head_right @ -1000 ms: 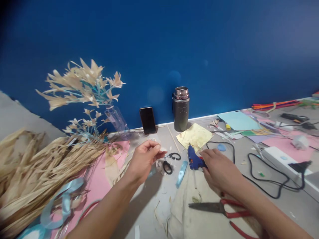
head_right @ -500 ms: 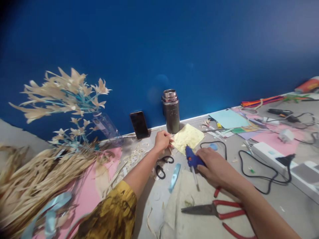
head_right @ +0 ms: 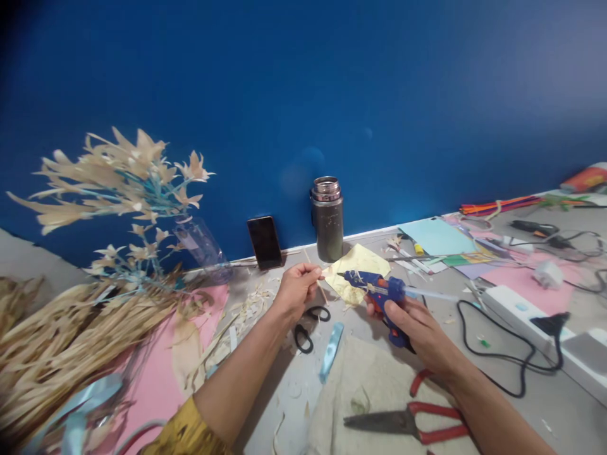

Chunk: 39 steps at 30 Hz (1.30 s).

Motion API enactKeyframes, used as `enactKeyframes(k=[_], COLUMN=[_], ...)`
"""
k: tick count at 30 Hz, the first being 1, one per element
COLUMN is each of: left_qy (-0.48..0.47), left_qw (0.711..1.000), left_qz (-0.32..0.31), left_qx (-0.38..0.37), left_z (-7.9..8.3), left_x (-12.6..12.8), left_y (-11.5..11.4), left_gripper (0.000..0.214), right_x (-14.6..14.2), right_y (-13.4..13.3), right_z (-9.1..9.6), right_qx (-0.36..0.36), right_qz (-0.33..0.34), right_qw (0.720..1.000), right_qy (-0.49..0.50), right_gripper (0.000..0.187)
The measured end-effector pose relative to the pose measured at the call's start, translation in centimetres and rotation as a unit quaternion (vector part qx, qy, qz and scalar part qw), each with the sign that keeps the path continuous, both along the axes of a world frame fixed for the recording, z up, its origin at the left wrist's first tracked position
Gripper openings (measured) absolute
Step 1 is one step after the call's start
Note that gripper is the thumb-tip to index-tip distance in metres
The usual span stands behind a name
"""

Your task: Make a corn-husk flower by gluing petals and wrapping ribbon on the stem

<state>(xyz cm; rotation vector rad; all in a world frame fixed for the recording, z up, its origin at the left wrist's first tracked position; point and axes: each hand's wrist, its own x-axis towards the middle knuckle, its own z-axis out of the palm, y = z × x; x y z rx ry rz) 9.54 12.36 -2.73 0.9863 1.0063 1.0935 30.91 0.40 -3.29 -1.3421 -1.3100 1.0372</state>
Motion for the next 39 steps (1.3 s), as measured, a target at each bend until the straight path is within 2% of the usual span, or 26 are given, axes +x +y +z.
enactKeyframes(k=[7,14,25,35,39], left_qy=[-0.011,-0.008,-0.014,-0.008,-0.003], left_qw=[1.0,0.999,0.998,0.998,0.998], left_qz=[-0.005,-0.015,-0.013,-0.012,-0.007], left_qx=[0.027,0.049,0.055,0.064,0.069], left_z=[0.4,0.5,0.4,0.4,0.3], left_x=[0.4,0.3,0.4,0.3,0.4], left_y=[-0.5,-0.9,-0.7,-0.8,-0.7], left_gripper=[0.021,0.018,0.023,0.022,0.02], right_x=[-0.2,-0.5,-0.3,0.4,0.4], right_y=[-0.4,-0.5,-0.3,-0.3,-0.3], right_z=[-0.1,0.2,-0.2,-1.5,-1.4], right_qx=[-0.007,-0.004,-0.045,-0.041,-0.035], right_qz=[-0.008,0.003,-0.001,-0.017,-0.009], right_qw=[1.0,0.997,0.997,0.998,0.998], right_qy=[-0.024,-0.073,-0.069,-0.055,-0.057], right_gripper=[0.05,0.054,0.053,0.052,0.051])
